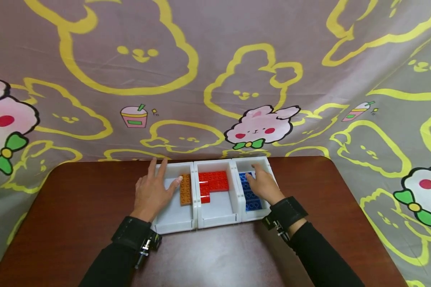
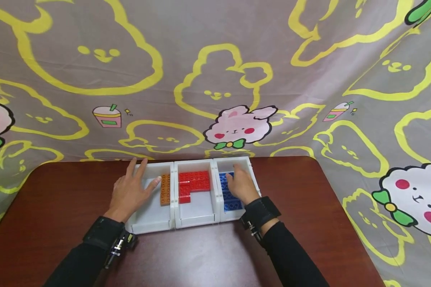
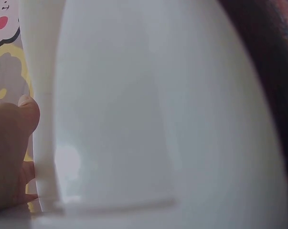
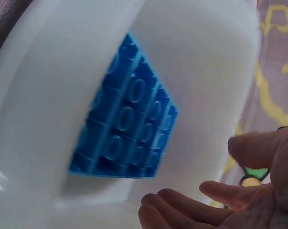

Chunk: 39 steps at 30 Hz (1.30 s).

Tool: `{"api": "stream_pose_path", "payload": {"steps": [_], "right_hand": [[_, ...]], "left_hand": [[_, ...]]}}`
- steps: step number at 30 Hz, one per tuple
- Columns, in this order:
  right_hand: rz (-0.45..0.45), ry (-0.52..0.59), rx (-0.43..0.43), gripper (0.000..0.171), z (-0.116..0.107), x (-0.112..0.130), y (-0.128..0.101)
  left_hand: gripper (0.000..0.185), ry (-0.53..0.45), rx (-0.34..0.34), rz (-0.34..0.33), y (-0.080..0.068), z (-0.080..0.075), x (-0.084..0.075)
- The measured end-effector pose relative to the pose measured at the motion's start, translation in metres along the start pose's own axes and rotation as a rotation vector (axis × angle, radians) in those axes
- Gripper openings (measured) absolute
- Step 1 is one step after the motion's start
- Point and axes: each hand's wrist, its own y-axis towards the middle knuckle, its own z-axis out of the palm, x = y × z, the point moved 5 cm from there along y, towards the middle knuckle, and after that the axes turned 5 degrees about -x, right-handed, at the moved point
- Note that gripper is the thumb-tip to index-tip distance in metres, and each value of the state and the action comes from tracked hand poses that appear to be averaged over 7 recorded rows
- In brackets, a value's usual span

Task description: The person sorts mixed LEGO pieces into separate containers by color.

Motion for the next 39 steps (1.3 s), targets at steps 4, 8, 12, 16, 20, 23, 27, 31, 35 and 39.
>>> {"api": "stream_pose_path", "payload": {"steps": [4,8,12,16,20,23,27,31,35,39], "right_hand": [[0.069,0.011,0.027,0.053,0.006,-0.008,0.006],[0.122,0.017,0.054,0.057,0.014,-0.008,0.013],[0.174,0.032,0.061,0.059,0.020,-0.007,0.017],[0.218,0.052,0.003,0.060,0.022,-0.006,0.019],[0.250,0.040,-0.059,0.059,0.024,-0.002,0.019],[0.275,0.007,-0.062,0.057,0.024,0.000,0.020],[0.333,-0.015,-0.034,0.064,0.025,-0.001,0.022],[0.352,0.004,-0.041,0.072,0.025,-0.002,0.022],[0.300,0.044,-0.096,0.073,0.026,0.001,0.020],[0.215,0.097,-0.208,0.062,0.024,0.005,0.019]], "left_hand": [[0.081,0.000,0.011,-0.008,0.000,0.001,0.000],[0.081,0.000,0.007,-0.011,0.000,0.001,0.001],[0.081,-0.003,0.024,-0.022,0.000,0.002,0.001],[0.081,-0.009,0.032,-0.029,0.000,0.002,0.001],[0.081,-0.006,0.029,-0.032,0.000,0.001,0.001],[0.082,0.001,0.036,-0.033,0.001,0.002,0.001],[0.083,0.002,0.033,-0.024,0.001,0.003,0.000],[0.082,-0.003,0.018,-0.018,0.001,0.004,0.001],[0.082,-0.004,0.026,-0.020,0.001,0.004,0.002],[0.082,-0.007,0.032,-0.025,0.001,0.004,0.003]]}}
